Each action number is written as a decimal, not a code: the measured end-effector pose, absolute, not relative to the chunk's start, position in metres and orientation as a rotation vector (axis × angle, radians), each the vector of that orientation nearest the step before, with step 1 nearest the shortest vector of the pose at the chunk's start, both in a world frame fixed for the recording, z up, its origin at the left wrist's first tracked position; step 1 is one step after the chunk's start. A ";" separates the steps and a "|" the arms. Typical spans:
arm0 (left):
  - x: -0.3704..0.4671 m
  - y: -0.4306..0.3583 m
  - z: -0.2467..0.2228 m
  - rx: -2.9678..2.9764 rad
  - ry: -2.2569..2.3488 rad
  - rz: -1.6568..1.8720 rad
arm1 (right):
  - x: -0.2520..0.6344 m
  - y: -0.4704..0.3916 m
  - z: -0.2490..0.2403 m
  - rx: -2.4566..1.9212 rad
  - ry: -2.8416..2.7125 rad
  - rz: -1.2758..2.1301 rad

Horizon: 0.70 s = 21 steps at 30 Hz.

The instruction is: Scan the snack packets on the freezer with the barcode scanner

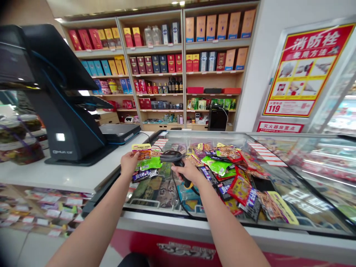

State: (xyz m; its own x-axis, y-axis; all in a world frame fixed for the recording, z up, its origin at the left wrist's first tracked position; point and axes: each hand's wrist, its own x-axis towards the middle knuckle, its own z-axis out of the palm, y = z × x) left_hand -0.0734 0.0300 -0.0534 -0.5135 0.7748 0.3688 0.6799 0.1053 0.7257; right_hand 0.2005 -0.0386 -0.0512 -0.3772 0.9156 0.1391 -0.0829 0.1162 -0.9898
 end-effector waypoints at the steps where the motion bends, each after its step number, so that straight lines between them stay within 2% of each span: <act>1: -0.076 0.030 -0.053 1.495 2.275 1.349 | 0.196 -0.038 -0.051 -0.852 -1.509 1.422; 6: -0.079 0.028 -0.053 1.525 2.437 1.084 | 0.181 -0.036 -0.049 -0.867 -1.508 1.453; 11: -0.062 0.022 -0.050 1.683 2.550 1.133 | 0.184 -0.034 -0.049 -0.864 -1.471 1.456; 17: -0.003 0.012 -0.046 2.069 2.244 1.267 | 0.225 -0.045 -0.041 -0.884 -1.318 1.294; 21: 0.060 0.003 -0.051 2.260 1.963 1.006 | 0.274 -0.059 -0.035 -0.930 -1.270 1.174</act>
State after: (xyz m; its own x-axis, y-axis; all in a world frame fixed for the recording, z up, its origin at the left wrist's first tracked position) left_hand 0.0600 0.0030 -0.0507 0.0245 0.8842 0.4664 0.8950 -0.2273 0.3839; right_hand 0.2743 -0.0591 -0.0350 -0.0730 0.9759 0.2058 -0.1289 0.1954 -0.9722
